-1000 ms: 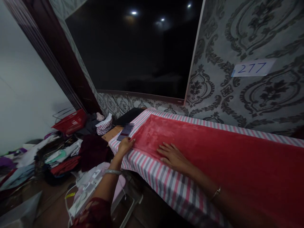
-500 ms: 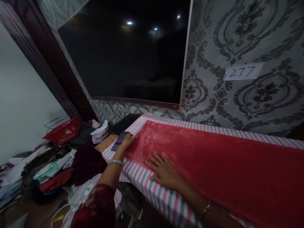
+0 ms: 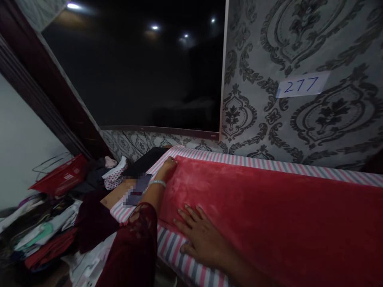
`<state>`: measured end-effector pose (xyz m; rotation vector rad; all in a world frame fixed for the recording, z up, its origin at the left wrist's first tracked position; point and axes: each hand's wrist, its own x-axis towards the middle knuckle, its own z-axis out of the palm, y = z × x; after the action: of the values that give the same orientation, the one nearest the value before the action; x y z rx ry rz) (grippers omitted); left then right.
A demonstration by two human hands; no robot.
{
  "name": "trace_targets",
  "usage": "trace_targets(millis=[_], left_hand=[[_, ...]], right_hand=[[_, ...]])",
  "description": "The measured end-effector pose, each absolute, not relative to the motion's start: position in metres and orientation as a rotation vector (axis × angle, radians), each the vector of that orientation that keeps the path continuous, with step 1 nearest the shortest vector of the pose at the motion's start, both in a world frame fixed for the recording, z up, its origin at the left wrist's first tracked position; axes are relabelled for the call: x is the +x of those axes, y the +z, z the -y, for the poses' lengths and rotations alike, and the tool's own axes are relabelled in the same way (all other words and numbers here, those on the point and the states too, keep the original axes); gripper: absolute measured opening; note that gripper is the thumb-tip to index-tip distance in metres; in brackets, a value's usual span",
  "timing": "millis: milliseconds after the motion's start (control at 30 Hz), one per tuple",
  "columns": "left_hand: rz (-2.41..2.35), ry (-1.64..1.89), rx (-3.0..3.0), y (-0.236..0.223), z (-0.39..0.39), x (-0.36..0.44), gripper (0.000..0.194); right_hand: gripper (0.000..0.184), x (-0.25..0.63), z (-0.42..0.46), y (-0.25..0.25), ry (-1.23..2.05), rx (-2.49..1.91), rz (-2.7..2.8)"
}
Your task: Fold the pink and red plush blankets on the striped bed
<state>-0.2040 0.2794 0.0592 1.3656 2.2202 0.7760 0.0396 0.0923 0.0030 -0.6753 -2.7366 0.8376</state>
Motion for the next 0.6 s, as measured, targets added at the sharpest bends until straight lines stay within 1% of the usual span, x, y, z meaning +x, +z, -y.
trace_targets(millis=[200,400,500,600], left_hand=[[-2.327,0.592,1.692,0.045,-0.306,-0.202,0.036],[-2.409,0.548,1.819,0.025,-0.307,-0.202,0.038],[-2.424,0.536,1.803,0.027,-0.308,-0.2,0.039],[-2.406,0.528,1.741,0.04,-0.307,-0.204,0.038]], right_hand=[[0.071,0.041,-0.093,0.007,0.889,-0.653,2.708],[0.071,0.042,-0.093,0.004,0.915,-0.67,2.656],[0.069,0.043,-0.092,0.008,0.901,-0.664,2.67],[0.067,0.046,-0.092,0.013,0.865,-0.641,2.684]])
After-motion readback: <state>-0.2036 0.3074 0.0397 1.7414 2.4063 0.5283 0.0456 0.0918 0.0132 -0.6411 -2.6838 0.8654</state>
